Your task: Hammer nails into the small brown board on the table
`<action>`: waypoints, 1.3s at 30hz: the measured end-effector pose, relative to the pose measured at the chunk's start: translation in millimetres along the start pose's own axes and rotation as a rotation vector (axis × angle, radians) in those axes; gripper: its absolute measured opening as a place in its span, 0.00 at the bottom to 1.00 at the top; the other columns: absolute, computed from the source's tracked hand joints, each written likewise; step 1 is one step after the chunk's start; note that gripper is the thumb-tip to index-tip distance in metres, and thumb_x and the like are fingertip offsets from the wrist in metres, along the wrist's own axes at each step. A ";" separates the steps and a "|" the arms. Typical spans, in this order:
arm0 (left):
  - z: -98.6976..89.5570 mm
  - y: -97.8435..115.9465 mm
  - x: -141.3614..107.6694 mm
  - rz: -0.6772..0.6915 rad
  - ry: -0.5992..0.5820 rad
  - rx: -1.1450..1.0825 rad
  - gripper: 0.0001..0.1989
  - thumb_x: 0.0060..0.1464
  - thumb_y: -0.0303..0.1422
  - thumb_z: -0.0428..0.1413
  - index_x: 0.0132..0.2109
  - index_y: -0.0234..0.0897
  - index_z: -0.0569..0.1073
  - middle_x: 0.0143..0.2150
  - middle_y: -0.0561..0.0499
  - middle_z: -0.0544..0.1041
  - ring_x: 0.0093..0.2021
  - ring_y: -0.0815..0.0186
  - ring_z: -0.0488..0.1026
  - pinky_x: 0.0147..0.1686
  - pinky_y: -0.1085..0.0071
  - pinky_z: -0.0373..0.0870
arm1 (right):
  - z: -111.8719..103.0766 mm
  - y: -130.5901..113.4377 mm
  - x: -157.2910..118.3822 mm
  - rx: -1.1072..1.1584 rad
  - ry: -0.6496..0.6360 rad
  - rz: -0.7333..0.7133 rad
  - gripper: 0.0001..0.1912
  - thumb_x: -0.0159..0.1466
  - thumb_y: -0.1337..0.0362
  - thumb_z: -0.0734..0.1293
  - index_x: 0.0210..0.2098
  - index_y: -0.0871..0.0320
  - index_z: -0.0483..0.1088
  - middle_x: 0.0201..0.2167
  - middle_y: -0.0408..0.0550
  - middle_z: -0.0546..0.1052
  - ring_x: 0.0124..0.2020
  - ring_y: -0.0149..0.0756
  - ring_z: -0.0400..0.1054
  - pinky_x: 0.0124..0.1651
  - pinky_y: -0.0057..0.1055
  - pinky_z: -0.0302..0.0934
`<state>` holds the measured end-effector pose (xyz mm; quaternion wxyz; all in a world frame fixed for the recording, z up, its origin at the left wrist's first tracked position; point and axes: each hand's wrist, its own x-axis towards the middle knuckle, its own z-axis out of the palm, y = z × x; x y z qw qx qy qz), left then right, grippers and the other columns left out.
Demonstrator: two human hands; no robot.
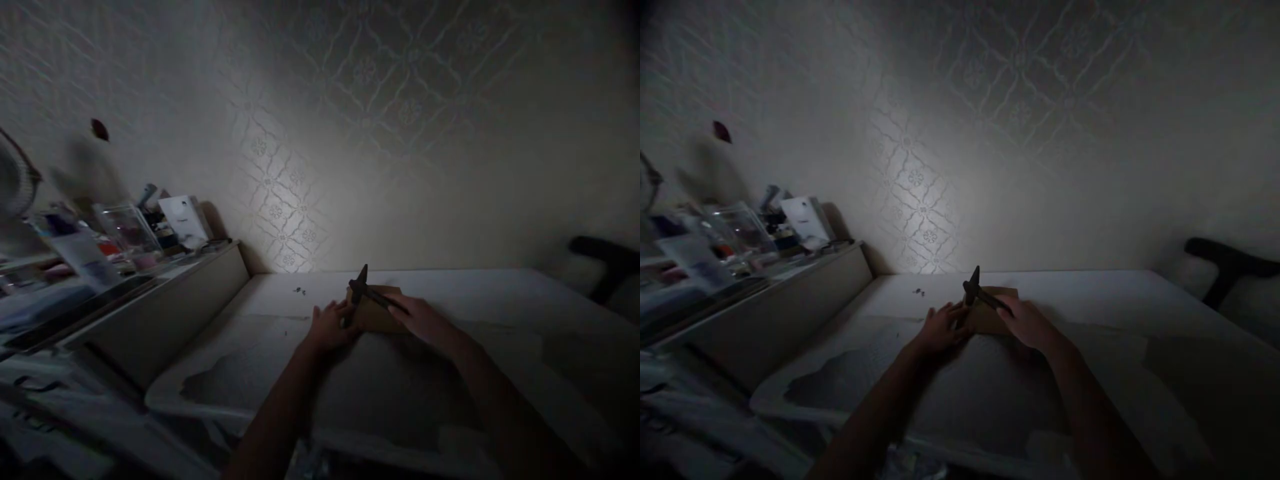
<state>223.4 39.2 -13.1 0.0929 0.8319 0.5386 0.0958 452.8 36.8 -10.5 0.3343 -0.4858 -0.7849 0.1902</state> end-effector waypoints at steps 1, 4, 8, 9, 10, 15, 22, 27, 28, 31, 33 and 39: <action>0.0 0.1 -0.1 -0.001 0.002 -0.007 0.30 0.53 0.56 0.45 0.60 0.50 0.60 0.65 0.51 0.54 0.64 0.49 0.49 0.57 0.38 0.42 | 0.1 0.1 0.1 -0.008 -0.001 0.000 0.20 0.62 0.62 0.56 0.52 0.56 0.66 0.47 0.51 0.74 0.48 0.42 0.67 0.49 0.39 0.60; -0.1 0.9 -0.2 -0.019 0.005 -0.023 0.30 0.53 0.56 0.45 0.59 0.50 0.60 0.65 0.50 0.56 0.64 0.49 0.49 0.58 0.39 0.41 | 0.4 0.6 0.1 -0.021 0.011 0.014 0.21 0.62 0.62 0.56 0.53 0.56 0.66 0.47 0.52 0.74 0.47 0.43 0.68 0.49 0.39 0.61; -0.6 1.5 0.2 -0.030 -0.012 -0.029 0.30 0.53 0.55 0.46 0.60 0.50 0.60 0.65 0.50 0.55 0.65 0.49 0.48 0.58 0.38 0.40 | 0.6 0.8 0.2 0.000 -0.013 0.007 0.20 0.62 0.62 0.56 0.52 0.56 0.66 0.47 0.50 0.74 0.47 0.41 0.68 0.49 0.38 0.61; -0.4 1.3 0.4 -0.029 -0.014 -0.032 0.30 0.53 0.55 0.46 0.60 0.50 0.60 0.65 0.51 0.55 0.65 0.49 0.48 0.58 0.38 0.40 | 0.6 0.6 0.2 0.002 -0.017 0.008 0.21 0.62 0.62 0.56 0.53 0.56 0.66 0.47 0.50 0.74 0.47 0.41 0.68 0.49 0.38 0.61; -0.1 0.9 0.5 -0.028 -0.012 -0.035 0.30 0.53 0.55 0.46 0.60 0.50 0.60 0.65 0.51 0.55 0.65 0.49 0.48 0.58 0.38 0.40 | 0.6 0.4 0.2 0.002 -0.013 0.006 0.21 0.62 0.62 0.56 0.53 0.56 0.66 0.47 0.51 0.74 0.47 0.41 0.68 0.49 0.38 0.61; 2.8 -2.1 1.3 -0.012 0.008 -0.044 0.31 0.52 0.55 0.46 0.61 0.51 0.59 0.65 0.50 0.55 0.65 0.50 0.48 0.57 0.37 0.39 | 0.3 1.4 0.9 -0.007 0.049 0.005 0.21 0.63 0.62 0.55 0.54 0.57 0.65 0.49 0.51 0.73 0.48 0.41 0.67 0.49 0.37 0.60; 3.4 -2.3 1.3 -0.015 0.003 -0.046 0.32 0.52 0.56 0.45 0.61 0.51 0.58 0.65 0.50 0.54 0.65 0.50 0.48 0.57 0.37 0.39 | -1.4 20.3 1.3 -0.112 0.131 0.209 0.20 0.62 0.61 0.55 0.51 0.55 0.67 0.33 0.47 0.77 0.32 0.38 0.71 0.35 0.31 0.61; 3.5 -2.6 1.5 -0.005 0.014 -0.034 0.31 0.52 0.56 0.46 0.60 0.51 0.59 0.65 0.50 0.55 0.64 0.50 0.50 0.57 0.37 0.40 | -1.6 27.5 1.1 -0.155 0.116 0.242 0.18 0.60 0.60 0.59 0.47 0.59 0.68 0.37 0.52 0.76 0.36 0.38 0.71 0.34 0.28 0.60; 3.3 -2.5 1.5 -0.004 0.013 -0.028 0.31 0.52 0.56 0.45 0.61 0.51 0.59 0.65 0.50 0.55 0.64 0.50 0.50 0.57 0.37 0.41 | -2.1 26.9 0.8 -0.186 0.115 0.245 0.17 0.59 0.61 0.61 0.46 0.59 0.69 0.38 0.52 0.76 0.37 0.38 0.71 0.34 0.28 0.60; 2.5 -1.7 1.1 -0.003 0.006 -0.010 0.32 0.53 0.56 0.45 0.61 0.50 0.58 0.65 0.50 0.54 0.64 0.49 0.50 0.57 0.37 0.41 | -5.3 23.1 -0.2 -0.279 0.095 0.291 0.14 0.57 0.63 0.62 0.41 0.60 0.71 0.35 0.52 0.77 0.35 0.38 0.71 0.32 0.27 0.59; 2.3 -1.3 0.8 -0.005 -0.001 -0.007 0.32 0.53 0.56 0.44 0.61 0.50 0.58 0.66 0.50 0.54 0.64 0.49 0.49 0.57 0.36 0.41 | -8.4 21.0 -0.8 -0.302 0.062 0.309 0.13 0.56 0.64 0.62 0.40 0.60 0.72 0.32 0.51 0.77 0.33 0.38 0.71 0.31 0.27 0.57; 0.9 0.0 -0.1 -0.012 -0.013 -0.031 0.32 0.52 0.56 0.45 0.61 0.51 0.57 0.66 0.51 0.54 0.64 0.50 0.48 0.57 0.36 0.40 | -13.5 22.4 -1.6 -0.446 0.044 0.308 0.11 0.56 0.61 0.63 0.31 0.58 0.75 0.30 0.51 0.77 0.33 0.40 0.70 0.30 0.28 0.54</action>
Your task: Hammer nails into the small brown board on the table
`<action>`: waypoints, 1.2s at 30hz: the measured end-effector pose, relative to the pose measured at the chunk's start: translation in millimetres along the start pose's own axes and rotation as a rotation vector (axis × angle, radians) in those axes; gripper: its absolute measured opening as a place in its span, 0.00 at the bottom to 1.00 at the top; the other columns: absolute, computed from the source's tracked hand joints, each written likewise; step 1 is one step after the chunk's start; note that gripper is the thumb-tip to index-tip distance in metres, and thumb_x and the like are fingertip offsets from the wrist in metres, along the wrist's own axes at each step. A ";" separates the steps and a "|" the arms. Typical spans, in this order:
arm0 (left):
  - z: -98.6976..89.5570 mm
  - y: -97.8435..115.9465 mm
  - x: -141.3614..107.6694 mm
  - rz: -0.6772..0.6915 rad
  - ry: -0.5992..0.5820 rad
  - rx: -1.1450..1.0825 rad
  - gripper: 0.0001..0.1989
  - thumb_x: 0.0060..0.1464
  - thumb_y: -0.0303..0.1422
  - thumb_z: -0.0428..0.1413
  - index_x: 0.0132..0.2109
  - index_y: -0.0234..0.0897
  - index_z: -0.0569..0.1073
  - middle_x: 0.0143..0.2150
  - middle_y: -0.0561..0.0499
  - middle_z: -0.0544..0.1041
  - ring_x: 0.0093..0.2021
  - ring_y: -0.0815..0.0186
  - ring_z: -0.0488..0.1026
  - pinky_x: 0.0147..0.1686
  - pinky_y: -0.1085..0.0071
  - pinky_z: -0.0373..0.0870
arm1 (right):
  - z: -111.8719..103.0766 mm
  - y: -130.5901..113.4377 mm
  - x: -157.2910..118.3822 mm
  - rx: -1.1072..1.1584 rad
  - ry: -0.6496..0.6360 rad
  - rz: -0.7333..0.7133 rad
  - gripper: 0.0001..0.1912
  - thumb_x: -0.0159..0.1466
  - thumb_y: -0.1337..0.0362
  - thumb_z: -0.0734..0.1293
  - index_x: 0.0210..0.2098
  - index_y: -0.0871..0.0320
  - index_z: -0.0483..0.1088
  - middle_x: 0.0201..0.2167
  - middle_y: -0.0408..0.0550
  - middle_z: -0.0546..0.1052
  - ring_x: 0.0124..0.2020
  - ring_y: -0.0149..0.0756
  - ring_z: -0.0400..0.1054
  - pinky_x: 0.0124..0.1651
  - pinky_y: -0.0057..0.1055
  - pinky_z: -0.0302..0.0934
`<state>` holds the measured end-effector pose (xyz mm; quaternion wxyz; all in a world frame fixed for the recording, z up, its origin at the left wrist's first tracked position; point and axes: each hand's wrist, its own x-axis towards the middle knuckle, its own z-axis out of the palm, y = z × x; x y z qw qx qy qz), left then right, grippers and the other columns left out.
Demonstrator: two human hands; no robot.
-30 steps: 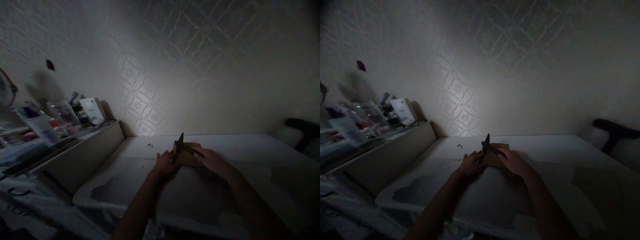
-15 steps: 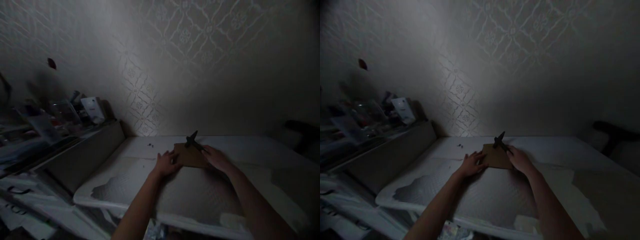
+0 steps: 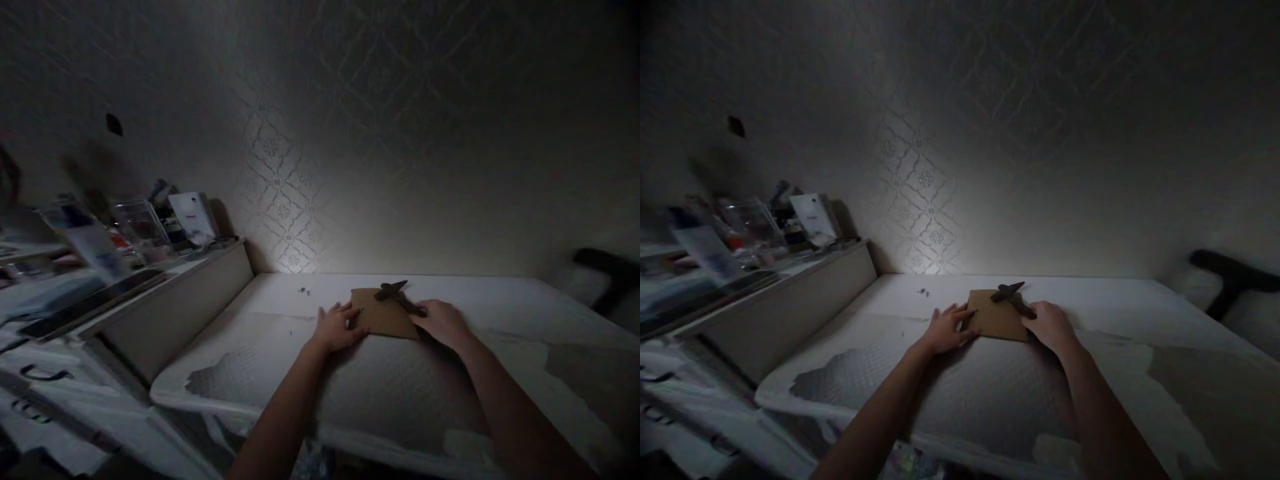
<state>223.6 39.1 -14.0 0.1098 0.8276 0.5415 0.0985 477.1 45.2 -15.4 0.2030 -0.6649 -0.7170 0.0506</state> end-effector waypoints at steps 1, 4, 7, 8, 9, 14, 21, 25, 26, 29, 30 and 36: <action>-0.7 0.5 -0.2 -0.004 -0.008 0.000 0.32 0.52 0.56 0.45 0.61 0.50 0.57 0.66 0.51 0.54 0.65 0.50 0.48 0.57 0.36 0.40 | 0.6 0.8 0.3 -0.015 0.003 0.009 0.10 0.56 0.60 0.63 0.30 0.58 0.75 0.29 0.51 0.77 0.32 0.39 0.70 0.30 0.28 0.53; -2.7 1.9 -0.4 -0.009 -0.020 0.017 0.32 0.53 0.55 0.45 0.62 0.49 0.57 0.66 0.50 0.53 0.65 0.50 0.48 0.57 0.37 0.40 | 3.4 3.6 2.1 -0.011 0.012 0.015 0.10 0.56 0.60 0.63 0.29 0.58 0.75 0.30 0.51 0.77 0.32 0.38 0.70 0.29 0.27 0.53; -2.9 2.0 -0.6 0.003 -0.010 0.026 0.31 0.53 0.54 0.45 0.62 0.49 0.57 0.66 0.50 0.53 0.65 0.50 0.48 0.56 0.35 0.40 | 6.5 7.1 4.9 0.035 0.001 0.005 0.10 0.55 0.61 0.64 0.29 0.59 0.75 0.30 0.51 0.77 0.31 0.37 0.69 0.29 0.27 0.53; -2.4 1.6 -0.8 0.006 -0.002 0.025 0.31 0.54 0.54 0.44 0.61 0.49 0.57 0.66 0.50 0.53 0.65 0.50 0.48 0.56 0.35 0.39 | 7.4 8.5 5.6 0.048 -0.009 0.000 0.10 0.55 0.61 0.64 0.29 0.59 0.75 0.30 0.51 0.77 0.30 0.36 0.69 0.29 0.27 0.53; -1.8 1.2 -0.9 0.008 0.007 0.020 0.30 0.54 0.54 0.44 0.61 0.49 0.57 0.66 0.50 0.54 0.65 0.50 0.48 0.56 0.35 0.39 | 8.1 10.0 6.1 0.060 -0.019 -0.005 0.10 0.55 0.61 0.64 0.29 0.59 0.75 0.29 0.50 0.76 0.30 0.36 0.70 0.29 0.27 0.53; -0.2 0.0 -1.0 -0.008 0.063 -0.037 0.27 0.56 0.50 0.45 0.60 0.48 0.60 0.63 0.49 0.59 0.63 0.54 0.53 0.59 0.41 0.42 | 10.1 16.3 5.1 0.035 0.005 -0.030 0.13 0.56 0.57 0.62 0.34 0.57 0.75 0.31 0.51 0.76 0.33 0.40 0.70 0.31 0.30 0.57; -15.7 -19.0 9.8 -0.282 0.284 -0.049 0.19 0.58 0.36 0.46 0.54 0.39 0.69 0.54 0.48 0.71 0.53 0.61 0.68 0.55 0.66 0.60 | 21.7 -20.0 0.6 0.045 0.298 -0.194 0.20 0.60 0.59 0.59 0.48 0.60 0.69 0.42 0.56 0.72 0.45 0.44 0.67 0.48 0.39 0.61; -27.9 -59.7 13.2 -0.451 0.388 -0.004 0.18 0.58 0.31 0.46 0.54 0.39 0.69 0.54 0.47 0.71 0.53 0.62 0.68 0.52 0.69 0.62 | 40.9 -54.1 -9.1 0.091 0.205 -0.402 0.23 0.63 0.58 0.55 0.55 0.60 0.64 0.53 0.56 0.68 0.54 0.44 0.61 0.56 0.41 0.56; -30.4 -71.0 13.3 -0.516 0.386 -0.003 0.18 0.58 0.32 0.46 0.54 0.39 0.69 0.53 0.46 0.72 0.52 0.62 0.69 0.50 0.69 0.63 | 45.6 -59.0 -10.8 0.080 0.179 -0.414 0.24 0.63 0.58 0.56 0.56 0.61 0.63 0.55 0.56 0.66 0.56 0.44 0.59 0.58 0.42 0.54; -36.0 -99.8 14.2 -0.584 0.378 0.028 0.18 0.57 0.32 0.47 0.54 0.38 0.69 0.51 0.44 0.73 0.50 0.58 0.70 0.46 0.66 0.65 | 55.3 -62.9 -12.1 0.036 0.115 -0.394 0.27 0.63 0.56 0.56 0.57 0.64 0.61 0.57 0.59 0.64 0.59 0.47 0.56 0.60 0.45 0.51; -37.1 -106.8 15.1 -0.595 0.378 0.051 0.18 0.56 0.32 0.47 0.54 0.38 0.69 0.51 0.44 0.73 0.51 0.57 0.69 0.46 0.65 0.66 | 56.9 -61.6 -11.5 0.030 0.105 -0.385 0.28 0.63 0.55 0.56 0.57 0.65 0.61 0.57 0.60 0.64 0.59 0.47 0.56 0.60 0.46 0.50; -37.9 -125.4 28.0 -0.576 0.358 0.100 0.15 0.55 0.35 0.48 0.48 0.42 0.73 0.49 0.46 0.74 0.50 0.56 0.69 0.45 0.63 0.66 | 56.7 -53.0 -7.6 0.055 0.083 -0.380 0.29 0.63 0.51 0.55 0.58 0.63 0.61 0.57 0.58 0.64 0.59 0.47 0.56 0.60 0.46 0.51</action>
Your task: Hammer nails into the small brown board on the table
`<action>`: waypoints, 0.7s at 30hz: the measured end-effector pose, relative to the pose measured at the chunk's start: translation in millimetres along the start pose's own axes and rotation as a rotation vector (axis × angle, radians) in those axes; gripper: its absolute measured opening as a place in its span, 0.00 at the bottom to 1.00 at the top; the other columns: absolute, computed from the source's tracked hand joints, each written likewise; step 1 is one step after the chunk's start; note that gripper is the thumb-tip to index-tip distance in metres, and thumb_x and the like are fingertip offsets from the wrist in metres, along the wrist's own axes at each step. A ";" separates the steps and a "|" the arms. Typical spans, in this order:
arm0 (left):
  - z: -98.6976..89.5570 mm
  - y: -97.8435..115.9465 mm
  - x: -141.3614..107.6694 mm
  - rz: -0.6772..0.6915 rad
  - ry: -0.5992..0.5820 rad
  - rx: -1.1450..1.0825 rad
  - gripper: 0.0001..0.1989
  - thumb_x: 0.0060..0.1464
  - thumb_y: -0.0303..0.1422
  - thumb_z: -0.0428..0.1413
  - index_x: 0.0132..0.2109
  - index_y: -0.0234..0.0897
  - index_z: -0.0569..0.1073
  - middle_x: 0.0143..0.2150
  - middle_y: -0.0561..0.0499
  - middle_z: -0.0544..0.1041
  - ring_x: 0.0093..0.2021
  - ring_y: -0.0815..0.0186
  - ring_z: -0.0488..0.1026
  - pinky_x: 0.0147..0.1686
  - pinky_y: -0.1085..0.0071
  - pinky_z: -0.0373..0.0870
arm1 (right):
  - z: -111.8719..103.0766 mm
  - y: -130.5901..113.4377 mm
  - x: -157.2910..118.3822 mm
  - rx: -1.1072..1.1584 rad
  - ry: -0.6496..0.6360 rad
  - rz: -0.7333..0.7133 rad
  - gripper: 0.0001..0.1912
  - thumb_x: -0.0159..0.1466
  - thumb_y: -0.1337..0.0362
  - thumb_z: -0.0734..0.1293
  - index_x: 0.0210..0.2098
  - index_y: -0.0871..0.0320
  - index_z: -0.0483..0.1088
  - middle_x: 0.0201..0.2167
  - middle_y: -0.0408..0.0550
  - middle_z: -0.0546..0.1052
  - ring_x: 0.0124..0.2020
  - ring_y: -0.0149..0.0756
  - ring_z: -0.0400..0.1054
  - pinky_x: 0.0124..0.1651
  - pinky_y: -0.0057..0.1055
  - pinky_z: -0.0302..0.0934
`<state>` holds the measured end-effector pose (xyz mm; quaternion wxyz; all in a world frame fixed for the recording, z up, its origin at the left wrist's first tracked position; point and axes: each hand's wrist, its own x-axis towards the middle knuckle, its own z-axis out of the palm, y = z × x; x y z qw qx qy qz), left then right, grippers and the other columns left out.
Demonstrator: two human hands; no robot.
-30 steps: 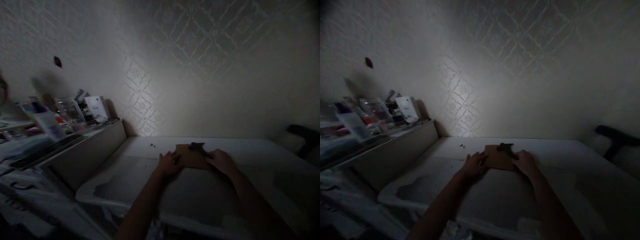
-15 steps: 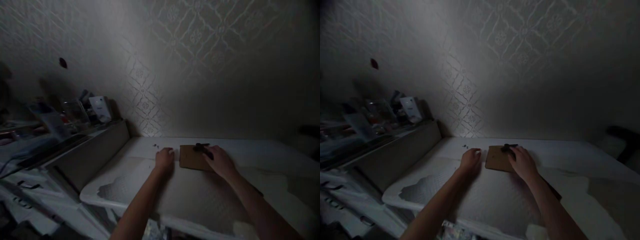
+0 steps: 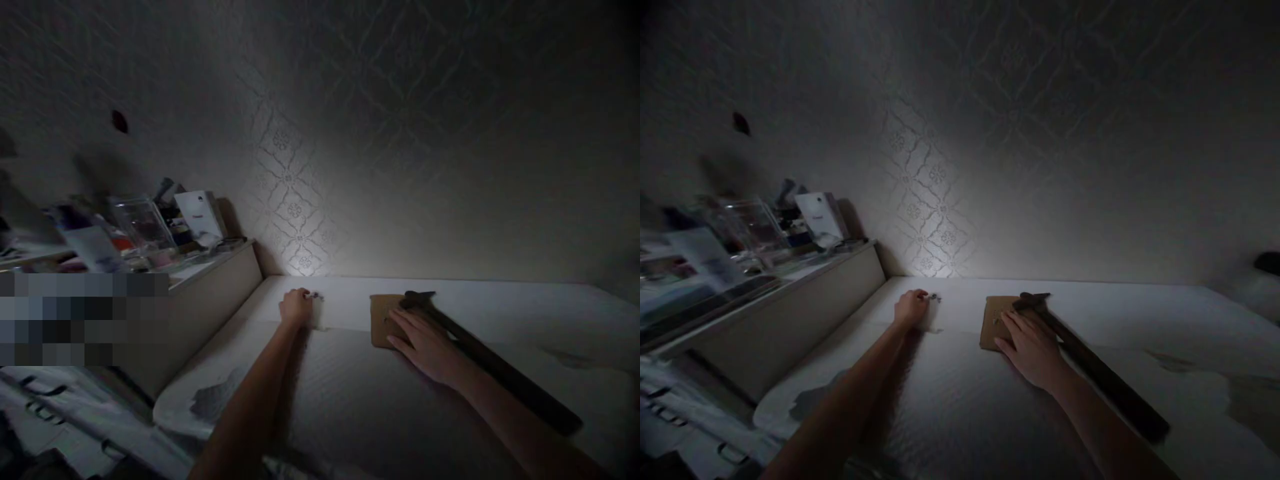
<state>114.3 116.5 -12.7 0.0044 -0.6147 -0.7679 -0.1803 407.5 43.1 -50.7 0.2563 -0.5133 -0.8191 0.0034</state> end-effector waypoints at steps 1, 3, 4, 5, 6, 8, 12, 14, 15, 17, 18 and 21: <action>0.9 0.7 1.9 0.008 -0.002 0.002 0.15 0.55 0.35 0.48 0.46 0.42 0.74 0.49 0.46 0.74 0.49 0.56 0.70 0.45 0.63 0.66 | -0.3 0.3 0.2 0.002 -0.006 0.001 0.29 0.63 0.51 0.56 0.58 0.62 0.62 0.57 0.57 0.64 0.59 0.47 0.56 0.60 0.46 0.51; 1.5 2.3 4.5 0.017 -0.018 0.009 0.14 0.54 0.35 0.48 0.44 0.42 0.75 0.47 0.47 0.75 0.48 0.57 0.71 0.44 0.64 0.66 | -0.7 0.5 0.5 0.013 -0.016 -0.001 0.29 0.63 0.51 0.56 0.57 0.62 0.62 0.57 0.56 0.64 0.59 0.46 0.56 0.60 0.45 0.51; 1.1 3.0 5.1 0.018 -0.027 0.012 0.13 0.54 0.35 0.48 0.43 0.42 0.75 0.47 0.47 0.75 0.47 0.57 0.71 0.43 0.65 0.66 | -0.7 0.5 0.6 0.021 -0.020 0.001 0.29 0.63 0.51 0.56 0.57 0.62 0.62 0.57 0.56 0.64 0.59 0.46 0.57 0.60 0.45 0.51; 0.3 3.4 5.3 0.016 -0.031 0.013 0.13 0.53 0.35 0.49 0.42 0.42 0.75 0.47 0.47 0.76 0.47 0.58 0.71 0.43 0.66 0.66 | -0.7 0.5 0.6 0.028 -0.022 0.005 0.28 0.63 0.51 0.56 0.57 0.62 0.63 0.57 0.56 0.64 0.58 0.46 0.57 0.60 0.45 0.52; -0.9 3.6 5.2 0.014 -0.031 0.012 0.12 0.53 0.35 0.49 0.42 0.42 0.75 0.46 0.48 0.76 0.47 0.58 0.71 0.43 0.67 0.65 | -0.7 0.6 0.7 0.034 -0.022 0.005 0.28 0.63 0.51 0.56 0.57 0.62 0.63 0.57 0.57 0.65 0.58 0.46 0.57 0.60 0.45 0.52; -4.3 3.2 4.2 0.008 -0.022 -0.001 0.12 0.53 0.36 0.50 0.41 0.41 0.75 0.45 0.48 0.77 0.47 0.59 0.72 0.43 0.68 0.65 | -0.8 0.8 0.7 0.043 -0.018 -0.006 0.28 0.63 0.51 0.56 0.56 0.62 0.63 0.57 0.57 0.65 0.58 0.46 0.57 0.59 0.46 0.52; -12.8 2.6 1.2 -0.011 -0.002 -0.052 0.11 0.53 0.36 0.51 0.40 0.39 0.75 0.41 0.47 0.78 0.44 0.59 0.73 0.41 0.68 0.65 | -0.8 1.2 0.7 0.047 -0.007 -0.022 0.27 0.63 0.52 0.56 0.56 0.62 0.64 0.56 0.56 0.65 0.58 0.46 0.58 0.60 0.46 0.52; -17.2 6.7 -1.1 0.007 0.006 -0.074 0.11 0.53 0.35 0.51 0.39 0.38 0.75 0.40 0.48 0.78 0.43 0.60 0.73 0.40 0.70 0.66 | -0.8 0.5 0.7 0.046 -0.006 -0.020 0.27 0.63 0.52 0.56 0.55 0.62 0.64 0.57 0.57 0.65 0.58 0.46 0.57 0.60 0.46 0.51; -19.2 11.1 -3.0 0.021 0.012 -0.094 0.10 0.53 0.34 0.51 0.39 0.38 0.76 0.40 0.48 0.78 0.42 0.61 0.74 0.40 0.71 0.66 | -1.1 0.0 0.8 0.050 -0.003 -0.024 0.27 0.64 0.52 0.56 0.55 0.62 0.64 0.56 0.57 0.65 0.58 0.46 0.57 0.60 0.46 0.51; -22.3 25.1 -9.2 0.053 0.009 -0.176 0.10 0.52 0.33 0.52 0.39 0.37 0.76 0.40 0.48 0.79 0.41 0.63 0.74 0.38 0.73 0.66 | -2.3 -1.5 1.7 0.073 0.013 -0.034 0.25 0.64 0.54 0.56 0.55 0.60 0.65 0.55 0.56 0.66 0.57 0.46 0.58 0.59 0.45 0.52; -23.2 34.8 -13.7 0.067 0.001 -0.241 0.10 0.51 0.33 0.53 0.38 0.36 0.77 0.38 0.48 0.79 0.40 0.63 0.74 0.38 0.73 0.66 | -3.5 -2.3 2.5 0.088 0.031 -0.036 0.24 0.64 0.55 0.56 0.55 0.59 0.64 0.54 0.55 0.68 0.56 0.45 0.60 0.58 0.44 0.54; -22.6 70.9 -33.3 0.145 -0.091 -0.460 0.08 0.49 0.31 0.55 0.35 0.35 0.78 0.34 0.49 0.79 0.37 0.65 0.75 0.35 0.74 0.67 | -9.6 -3.9 6.2 0.128 0.121 -0.029 0.22 0.64 0.58 0.55 0.55 0.58 0.64 0.51 0.54 0.70 0.52 0.43 0.63 0.55 0.42 0.58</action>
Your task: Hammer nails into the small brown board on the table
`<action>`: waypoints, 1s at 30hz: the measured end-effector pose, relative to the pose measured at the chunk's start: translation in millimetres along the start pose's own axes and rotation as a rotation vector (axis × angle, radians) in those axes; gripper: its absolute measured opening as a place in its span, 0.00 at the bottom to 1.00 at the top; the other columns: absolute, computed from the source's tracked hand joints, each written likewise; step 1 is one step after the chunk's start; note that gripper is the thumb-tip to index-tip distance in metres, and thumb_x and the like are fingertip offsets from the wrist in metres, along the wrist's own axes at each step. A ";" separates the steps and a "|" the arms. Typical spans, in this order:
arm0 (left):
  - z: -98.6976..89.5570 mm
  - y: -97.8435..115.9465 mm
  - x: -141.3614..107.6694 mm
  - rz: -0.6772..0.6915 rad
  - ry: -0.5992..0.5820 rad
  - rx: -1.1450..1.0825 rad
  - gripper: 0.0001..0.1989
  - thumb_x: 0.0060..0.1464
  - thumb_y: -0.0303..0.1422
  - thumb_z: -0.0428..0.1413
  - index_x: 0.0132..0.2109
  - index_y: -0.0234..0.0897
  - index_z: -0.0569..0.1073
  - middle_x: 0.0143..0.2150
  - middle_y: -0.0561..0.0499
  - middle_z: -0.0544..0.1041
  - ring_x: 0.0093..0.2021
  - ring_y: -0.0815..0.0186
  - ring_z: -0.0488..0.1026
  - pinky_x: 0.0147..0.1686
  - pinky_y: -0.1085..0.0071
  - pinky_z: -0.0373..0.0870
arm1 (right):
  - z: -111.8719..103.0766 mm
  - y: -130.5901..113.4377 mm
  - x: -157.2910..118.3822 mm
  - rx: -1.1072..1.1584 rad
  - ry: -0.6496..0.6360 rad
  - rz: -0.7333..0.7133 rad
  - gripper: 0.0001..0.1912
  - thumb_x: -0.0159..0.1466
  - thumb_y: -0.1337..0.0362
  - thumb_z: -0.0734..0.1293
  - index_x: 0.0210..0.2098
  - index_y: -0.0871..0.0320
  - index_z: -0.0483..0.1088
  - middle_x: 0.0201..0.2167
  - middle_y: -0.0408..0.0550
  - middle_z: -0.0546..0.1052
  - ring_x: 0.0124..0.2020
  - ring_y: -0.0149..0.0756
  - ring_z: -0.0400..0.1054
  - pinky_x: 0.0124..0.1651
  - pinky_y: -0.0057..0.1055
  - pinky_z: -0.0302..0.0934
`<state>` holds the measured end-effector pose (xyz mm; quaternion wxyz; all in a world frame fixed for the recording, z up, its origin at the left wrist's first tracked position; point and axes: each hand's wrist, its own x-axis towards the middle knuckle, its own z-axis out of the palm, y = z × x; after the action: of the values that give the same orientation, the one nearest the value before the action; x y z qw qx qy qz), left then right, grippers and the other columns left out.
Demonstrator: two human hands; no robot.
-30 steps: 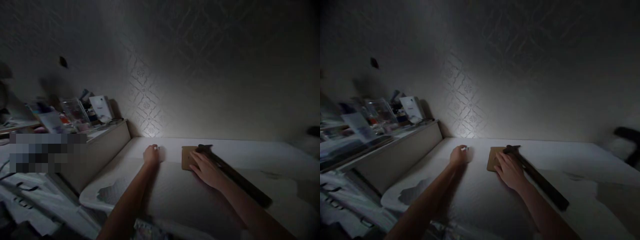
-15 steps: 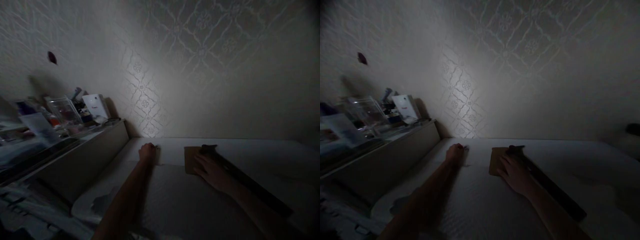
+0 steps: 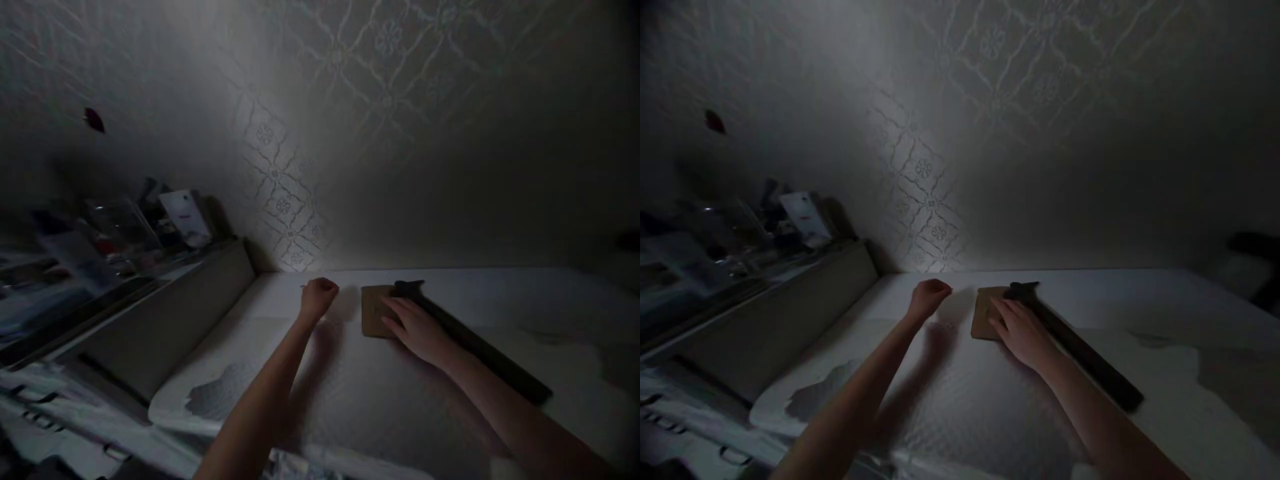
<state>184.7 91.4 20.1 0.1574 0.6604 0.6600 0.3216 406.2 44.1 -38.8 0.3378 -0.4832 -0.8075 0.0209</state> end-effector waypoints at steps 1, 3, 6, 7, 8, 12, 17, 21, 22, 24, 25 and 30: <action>7.8 11.7 -5.5 0.019 -0.050 -0.062 0.07 0.48 0.31 0.56 0.33 0.35 0.78 0.32 0.49 0.79 0.35 0.65 0.75 0.35 0.75 0.67 | -2.5 -0.4 1.7 0.009 0.042 -0.001 0.21 0.64 0.59 0.55 0.54 0.58 0.64 0.49 0.54 0.71 0.51 0.43 0.64 0.54 0.43 0.58; 24.2 32.9 -16.6 0.073 -0.152 -0.187 0.07 0.47 0.32 0.57 0.31 0.33 0.78 0.29 0.50 0.78 0.33 0.66 0.74 0.33 0.75 0.67 | -8.1 -0.7 4.6 0.036 0.124 -0.006 0.19 0.64 0.60 0.56 0.51 0.58 0.67 0.46 0.53 0.73 0.48 0.43 0.65 0.52 0.42 0.60; 46.3 54.0 -28.9 0.091 -0.260 -0.374 0.07 0.46 0.32 0.57 0.31 0.32 0.78 0.27 0.52 0.77 0.31 0.67 0.73 0.31 0.76 0.66 | -16.0 0.0 6.6 0.082 0.196 0.017 0.14 0.63 0.63 0.56 0.41 0.56 0.72 0.39 0.51 0.75 0.42 0.41 0.67 0.47 0.40 0.62; 52.1 57.5 -31.3 0.094 -0.275 -0.418 0.07 0.46 0.32 0.57 0.31 0.32 0.78 0.27 0.52 0.77 0.31 0.68 0.73 0.31 0.77 0.67 | -17.9 0.5 6.7 0.092 0.207 0.037 0.14 0.63 0.64 0.56 0.38 0.57 0.72 0.37 0.51 0.75 0.40 0.40 0.68 0.45 0.38 0.62; 56.9 59.3 -32.8 0.094 -0.282 -0.455 0.07 0.45 0.32 0.58 0.31 0.32 0.78 0.27 0.52 0.77 0.31 0.68 0.73 0.31 0.76 0.67 | -19.3 0.9 6.7 0.104 0.215 0.058 0.13 0.62 0.66 0.57 0.36 0.57 0.73 0.36 0.51 0.75 0.39 0.40 0.68 0.44 0.37 0.63; 64.4 55.9 -33.8 0.073 -0.268 -0.546 0.07 0.45 0.32 0.58 0.29 0.32 0.78 0.27 0.51 0.77 0.32 0.67 0.73 0.32 0.75 0.68 | -19.4 0.4 7.2 0.240 0.207 0.153 0.11 0.59 0.67 0.59 0.33 0.57 0.73 0.34 0.49 0.76 0.36 0.37 0.70 0.42 0.34 0.64; 55.5 50.6 -33.9 0.007 -0.309 -0.652 0.08 0.45 0.32 0.58 0.30 0.31 0.78 0.27 0.49 0.77 0.31 0.67 0.73 0.33 0.75 0.69 | -13.6 -4.5 10.6 0.511 0.141 0.245 0.09 0.58 0.61 0.62 0.32 0.57 0.72 0.32 0.48 0.77 0.34 0.36 0.72 0.40 0.32 0.65; 50.9 50.8 -34.3 -0.010 -0.320 -0.648 0.07 0.45 0.31 0.57 0.30 0.31 0.78 0.26 0.50 0.76 0.29 0.70 0.71 0.30 0.77 0.67 | -9.5 -3.7 12.1 0.580 0.143 0.294 0.09 0.55 0.59 0.64 0.31 0.58 0.72 0.32 0.49 0.77 0.35 0.37 0.72 0.40 0.33 0.65; 50.9 50.6 -34.1 0.000 -0.325 -0.643 0.08 0.46 0.31 0.57 0.30 0.30 0.78 0.26 0.51 0.76 0.28 0.70 0.71 0.30 0.77 0.67 | -8.7 -2.6 12.1 0.590 0.143 0.305 0.09 0.55 0.58 0.64 0.30 0.58 0.71 0.32 0.49 0.77 0.35 0.38 0.72 0.40 0.33 0.65; 51.3 49.7 -33.2 0.032 -0.329 -0.605 0.08 0.46 0.31 0.56 0.31 0.30 0.78 0.26 0.51 0.76 0.28 0.70 0.71 0.31 0.77 0.66 | -7.6 -0.2 12.1 0.598 0.146 0.321 0.10 0.55 0.57 0.65 0.28 0.58 0.71 0.30 0.49 0.77 0.34 0.38 0.71 0.40 0.33 0.64; 51.6 49.2 -32.7 0.058 -0.325 -0.577 0.09 0.46 0.31 0.56 0.31 0.30 0.78 0.27 0.50 0.76 0.29 0.70 0.71 0.31 0.77 0.66 | -7.2 0.9 12.2 0.605 0.148 0.325 0.10 0.54 0.57 0.65 0.28 0.58 0.71 0.30 0.49 0.77 0.34 0.37 0.71 0.40 0.33 0.64; 52.4 46.7 -30.7 0.229 -0.339 -0.560 0.10 0.48 0.31 0.55 0.35 0.30 0.78 0.32 0.48 0.78 0.33 0.67 0.73 0.35 0.75 0.68 | -5.3 3.4 13.8 0.705 0.139 0.356 0.13 0.53 0.54 0.65 0.26 0.59 0.71 0.27 0.49 0.76 0.30 0.36 0.70 0.35 0.32 0.63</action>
<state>256.1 69.2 4.0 0.4030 0.7054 0.4321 0.3916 407.6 55.3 -28.7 0.5277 -0.4702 -0.6297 0.3225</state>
